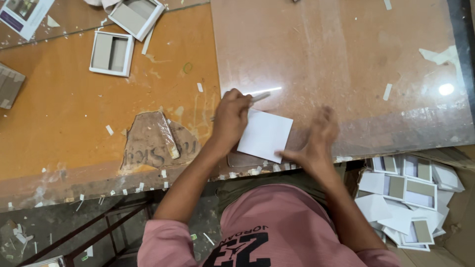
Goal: The person assembles small white picture frames by inserting backing boards into frames and pressing them together. The person handles multiple frames one at a time, aligns the backing, and sets completed units aside on the table.
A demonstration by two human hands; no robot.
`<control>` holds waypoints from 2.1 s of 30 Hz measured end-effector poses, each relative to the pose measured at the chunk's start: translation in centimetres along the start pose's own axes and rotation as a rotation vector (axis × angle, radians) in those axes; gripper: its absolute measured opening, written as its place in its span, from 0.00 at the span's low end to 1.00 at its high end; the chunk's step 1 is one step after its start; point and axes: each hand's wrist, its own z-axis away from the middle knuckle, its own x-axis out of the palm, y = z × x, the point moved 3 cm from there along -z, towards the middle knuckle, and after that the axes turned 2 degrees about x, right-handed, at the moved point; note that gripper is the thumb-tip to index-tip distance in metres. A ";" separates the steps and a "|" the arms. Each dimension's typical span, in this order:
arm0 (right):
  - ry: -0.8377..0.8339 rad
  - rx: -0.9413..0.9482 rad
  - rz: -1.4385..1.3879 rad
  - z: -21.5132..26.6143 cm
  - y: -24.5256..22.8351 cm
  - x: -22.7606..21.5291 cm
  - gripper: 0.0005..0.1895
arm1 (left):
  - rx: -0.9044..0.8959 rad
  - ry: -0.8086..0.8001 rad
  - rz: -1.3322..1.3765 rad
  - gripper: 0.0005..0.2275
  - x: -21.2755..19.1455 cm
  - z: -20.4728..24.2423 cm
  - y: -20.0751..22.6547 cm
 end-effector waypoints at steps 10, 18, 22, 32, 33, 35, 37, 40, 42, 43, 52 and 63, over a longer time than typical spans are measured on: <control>-0.216 -0.097 0.079 -1.0 -0.6 2.0 0.75 | 0.236 -0.118 -0.324 0.13 5.3 6.6 0.8; -0.210 -0.119 0.070 -1.2 0.3 2.2 0.73 | 0.021 -0.114 -0.090 0.14 3.5 13.1 5.2; -0.153 -0.258 -0.003 0.2 1.3 2.5 0.74 | -0.065 -0.008 -0.366 0.11 3.1 8.3 2.2; -0.155 -0.202 -0.211 -0.2 1.9 2.4 0.81 | 0.554 -0.487 -0.245 0.06 6.5 5.6 3.7; -0.175 -0.183 -0.196 -0.2 1.9 2.3 0.79 | 0.581 -0.539 -0.197 0.05 6.1 6.1 3.6; -0.210 -0.173 -0.130 -0.3 1.9 2.4 0.74 | 0.568 -0.577 -0.124 0.05 4.8 7.2 2.9; -0.233 -0.185 -0.026 -0.3 2.2 3.1 0.68 | 0.548 -0.588 -0.076 0.06 3.0 9.0 2.1; -0.220 -0.210 -0.050 0.7 3.8 2.9 0.65 | 0.461 -0.635 -0.092 0.06 0.5 12.0 1.0; -0.004 -0.240 -0.048 2.2 5.7 -0.1 0.60 | 0.492 -0.605 -0.089 0.11 -1.3 13.5 0.8; 0.062 -0.181 -0.132 3.9 7.1 -2.4 0.61 | 0.508 -0.587 -0.087 0.13 -1.7 13.7 0.6; 0.151 0.678 0.831 23.7 17.3 -18.3 0.87 | 0.459 -0.158 -0.279 0.16 1.1 10.4 -2.5; 0.206 -0.360 0.155 -22.6 6.5 -4.7 0.36 | 0.423 -0.117 -0.298 0.17 0.9 9.7 -1.8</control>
